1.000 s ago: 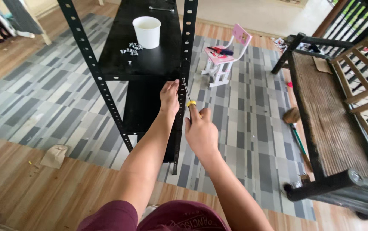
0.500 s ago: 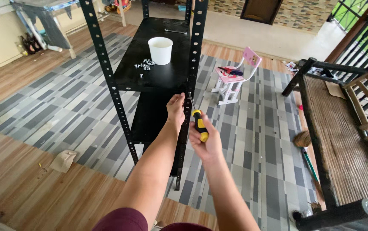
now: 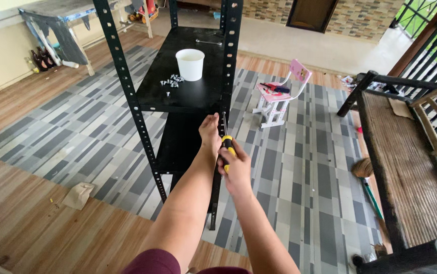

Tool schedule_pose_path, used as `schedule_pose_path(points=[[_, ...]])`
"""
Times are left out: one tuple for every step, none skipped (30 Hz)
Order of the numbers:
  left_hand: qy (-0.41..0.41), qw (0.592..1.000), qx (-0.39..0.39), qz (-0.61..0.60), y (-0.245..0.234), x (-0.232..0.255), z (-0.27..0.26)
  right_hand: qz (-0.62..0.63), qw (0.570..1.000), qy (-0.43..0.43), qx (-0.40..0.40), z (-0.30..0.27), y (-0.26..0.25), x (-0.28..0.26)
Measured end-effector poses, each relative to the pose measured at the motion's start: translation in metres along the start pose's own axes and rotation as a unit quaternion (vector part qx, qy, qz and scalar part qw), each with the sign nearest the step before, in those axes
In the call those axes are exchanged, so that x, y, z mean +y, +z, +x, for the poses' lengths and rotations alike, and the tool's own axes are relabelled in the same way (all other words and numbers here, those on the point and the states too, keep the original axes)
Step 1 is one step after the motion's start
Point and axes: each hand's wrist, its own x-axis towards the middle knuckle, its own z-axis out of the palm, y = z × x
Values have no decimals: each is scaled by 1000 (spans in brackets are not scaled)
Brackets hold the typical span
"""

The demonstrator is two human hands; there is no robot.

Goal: The person assembles a black metal shelving unit by inserting bolts and tightening them with a screwdriver. They repeatedly pick bolts from a white cup, align them with holes on the shelf frame, and turn the screwdriver to secure the shelf to the vertical supports.

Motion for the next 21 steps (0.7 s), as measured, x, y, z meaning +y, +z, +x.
schedule_pose_path(points=[[5, 1000, 1, -5, 1, -2, 1, 72, 997, 30, -8, 2, -3, -2], [1, 1000, 2, 3, 1, -2, 2, 144, 988, 61, -15, 4, -6, -4], [-3, 1000, 3, 11, 2, -1, 2, 201, 976, 85, -20, 2, -11, -5], [-8, 1000, 5, 20, 1, 1, 2, 205, 974, 89, -22, 2, -16, -8], [1, 1000, 0, 22, 0, 3, 0, 207, 974, 92, -25, 1, -20, -10], [9, 1000, -6, 21, 0, 4, -3, 206, 974, 94, -27, 1, -24, -13], [17, 1000, -11, 21, 2, 5, -5, 143, 987, 74, -24, 1, -27, -17], [12, 999, -10, 38, 5, 6, -6, 66, 997, 38, -14, 1, -31, -22], [7, 998, -10, 54, 7, 8, -8, -9, 1000, 3, 3, 1, -33, -25], [2, 997, -8, 72, 6, 13, -10, -156, 981, -115, -8, 1, -28, -26], [-16, 997, 4, 79, 5, 17, -13, -331, 910, -250, 4, -2, -22, -24], [-33, 996, 13, 87, 7, 20, -14, -501, 761, -412, 3, -4, -18, -25], [-50, 994, 23, 95, 10, 22, -14, -524, 761, -383, 19, -8, -15, -25], [-50, 994, 9, 93, 11, 24, -16, -547, 759, -352, 35, -16, -12, -24], [-50, 995, -5, 91, 11, 27, -18, -568, 756, -321, 50, -20, -9, -24], [-49, 995, -18, 90, 12, 28, -19, -579, 764, -280, 45, -21, -6, -23], [-46, 994, -16, 96, 13, 28, -20, -589, 771, -238, 40, -22, -4, -22], [-41, 994, -15, 101, 13, 29, -21, -597, 777, -197, 34, -22, -2, -20], [-37, 993, -13, 107, 13, 30, -23, -578, 791, -197, 34, -23, -1, -17], [-37, 996, -16, 82, 14, 30, -24, -558, 805, -198, 32, -20, 0, -13], [-38, 998, -19, 56, 15, 28, -26, -537, 819, -199, 31, -17, 0, -9]])
